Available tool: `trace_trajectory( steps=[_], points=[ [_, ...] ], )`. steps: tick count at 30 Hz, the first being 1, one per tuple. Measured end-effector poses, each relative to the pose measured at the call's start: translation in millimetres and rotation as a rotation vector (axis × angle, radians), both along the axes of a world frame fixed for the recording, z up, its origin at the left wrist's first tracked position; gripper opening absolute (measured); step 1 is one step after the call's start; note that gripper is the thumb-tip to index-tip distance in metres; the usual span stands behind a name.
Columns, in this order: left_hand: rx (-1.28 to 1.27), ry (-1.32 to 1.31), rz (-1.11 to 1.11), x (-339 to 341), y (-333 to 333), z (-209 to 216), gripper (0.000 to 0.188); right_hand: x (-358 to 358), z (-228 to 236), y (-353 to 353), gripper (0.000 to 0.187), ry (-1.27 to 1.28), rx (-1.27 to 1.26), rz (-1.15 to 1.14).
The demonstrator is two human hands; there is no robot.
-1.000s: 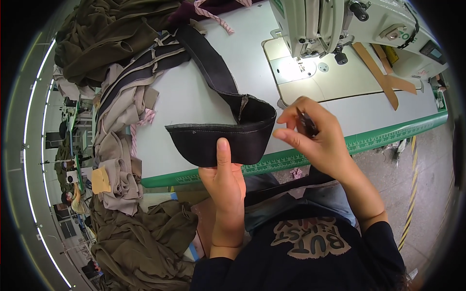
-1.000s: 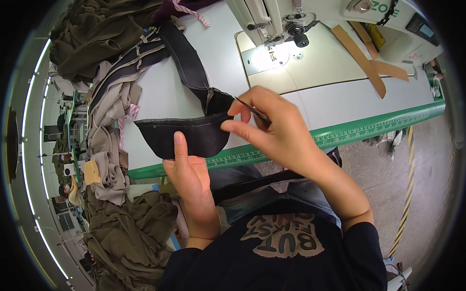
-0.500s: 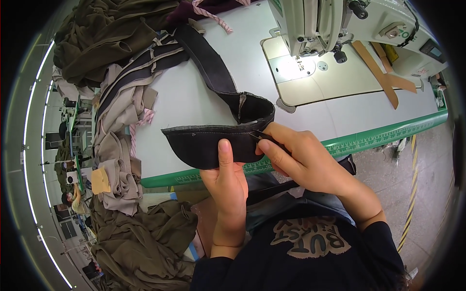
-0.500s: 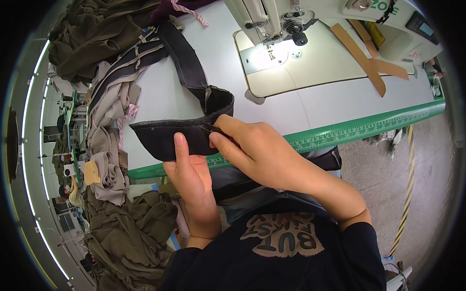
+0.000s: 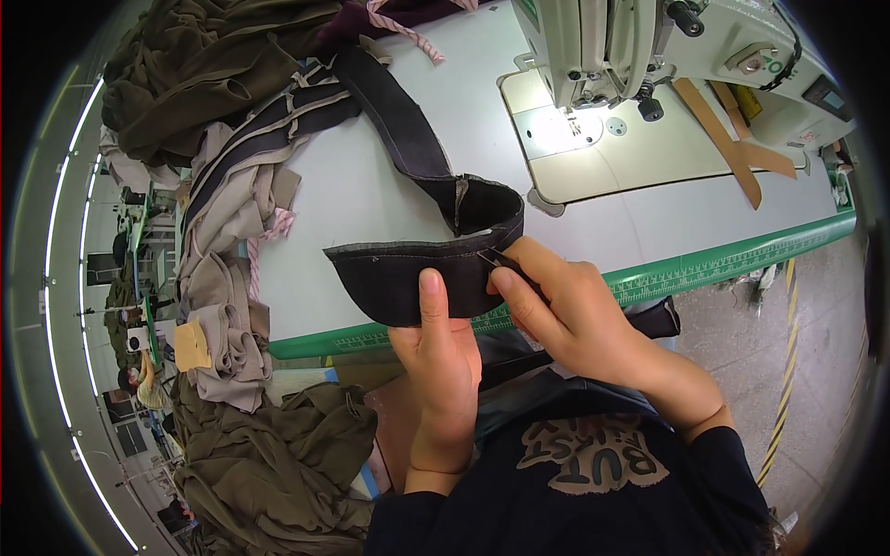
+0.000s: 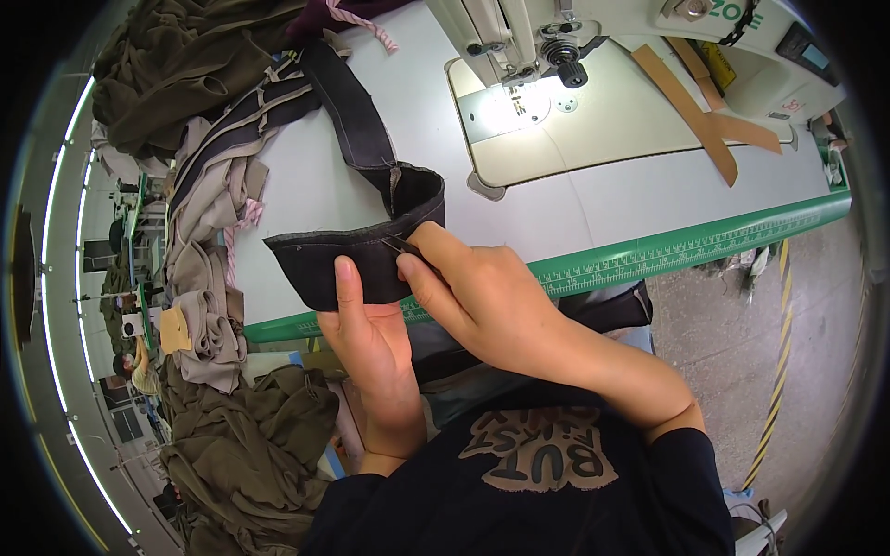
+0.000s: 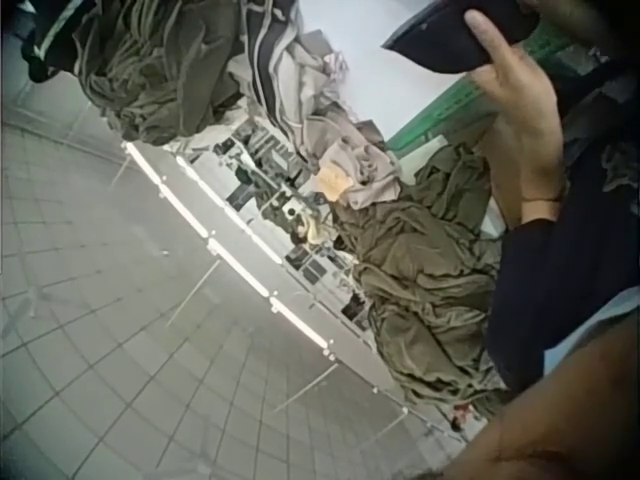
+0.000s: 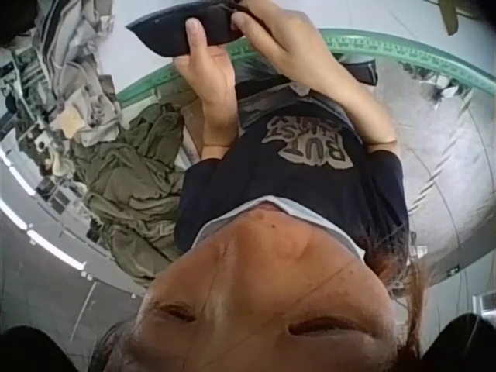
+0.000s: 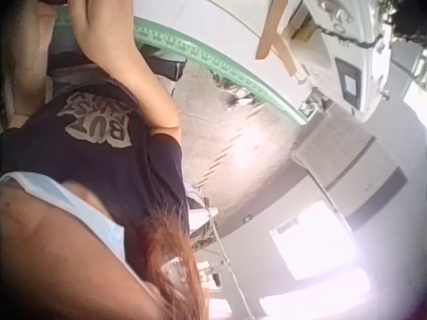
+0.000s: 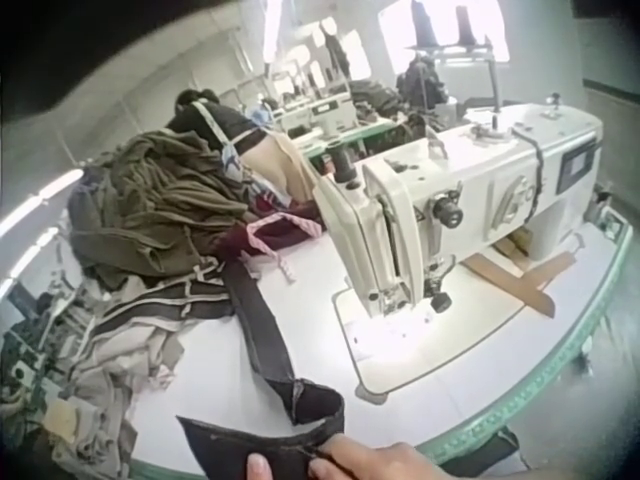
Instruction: Sewing a black fabric strap using an industrial sewing machine.
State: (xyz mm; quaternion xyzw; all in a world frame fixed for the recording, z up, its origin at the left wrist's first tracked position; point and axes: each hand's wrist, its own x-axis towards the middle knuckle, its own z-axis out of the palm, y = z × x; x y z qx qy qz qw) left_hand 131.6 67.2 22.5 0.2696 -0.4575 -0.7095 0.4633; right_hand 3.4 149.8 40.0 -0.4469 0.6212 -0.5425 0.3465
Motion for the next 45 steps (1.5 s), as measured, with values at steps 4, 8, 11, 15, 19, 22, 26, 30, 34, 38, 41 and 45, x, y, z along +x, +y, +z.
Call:
trace_trajectory(
  steps=[4, 8, 11, 15, 19, 22, 26, 30, 34, 38, 41, 45],
  points=[
    [0.04, -0.01, 0.03, -3.9, 5.0, 2.6, 0.031, 10.3, -9.1, -1.7, 0.015, 0.039, -0.07, -0.08],
    [0.066, 0.009, -0.017, -1.6, 7.2, 3.3, 0.032, 18.9, -17.1, -3.7, 0.014, 0.07, -0.137, -0.149],
    [0.082, 0.031, -0.039, -1.1, 7.1, 3.3, 0.033, 19.1, -16.1, -4.1, 0.013, 0.05, -0.157, -0.179],
    [0.079, 0.049, -0.012, -1.9, 9.9, 5.3, 0.033, 13.2, -14.2, -3.4, 0.013, 0.02, -0.162, -0.174],
    [0.014, 0.048, 0.013, -0.9, 11.0, 6.3, 0.034, 5.8, -10.8, 1.1, 0.011, 0.087, -0.155, -0.085],
    [-0.026, 0.059, -0.012, 0.2, 9.2, 5.2, 0.035, 5.0, -8.7, 2.0, 0.01, 0.12, -0.137, -0.02],
    [0.021, 0.008, 0.055, -5.2, 11.4, 7.6, 0.036, 6.9, -13.1, -1.7, 0.009, 0.132, -0.223, -0.214],
    [-0.115, 0.037, 0.052, -4.1, 10.9, -1.2, 0.033, 2.4, -16.8, -11.2, 0.015, 0.415, -0.382, -0.282],
    [-0.285, -0.1, 0.146, -3.1, 9.3, -8.5, 0.031, -1.4, -7.4, -10.0, 0.019, 0.657, -0.332, -0.241],
    [-0.375, -0.182, 0.13, -1.3, 8.1, -7.6, 0.03, -2.7, -4.0, -11.1, 0.022, 0.605, -0.224, -0.197],
    [-0.341, -0.118, 0.118, -4.6, 7.3, -2.5, 0.031, -7.3, -7.6, -13.1, 0.023, 0.51, -0.276, -0.274],
    [-0.201, -0.061, 0.097, -6.3, 6.0, 4.1, 0.032, -10.5, -13.1, -9.4, 0.024, 0.424, -0.3, -0.317]
  ],
)
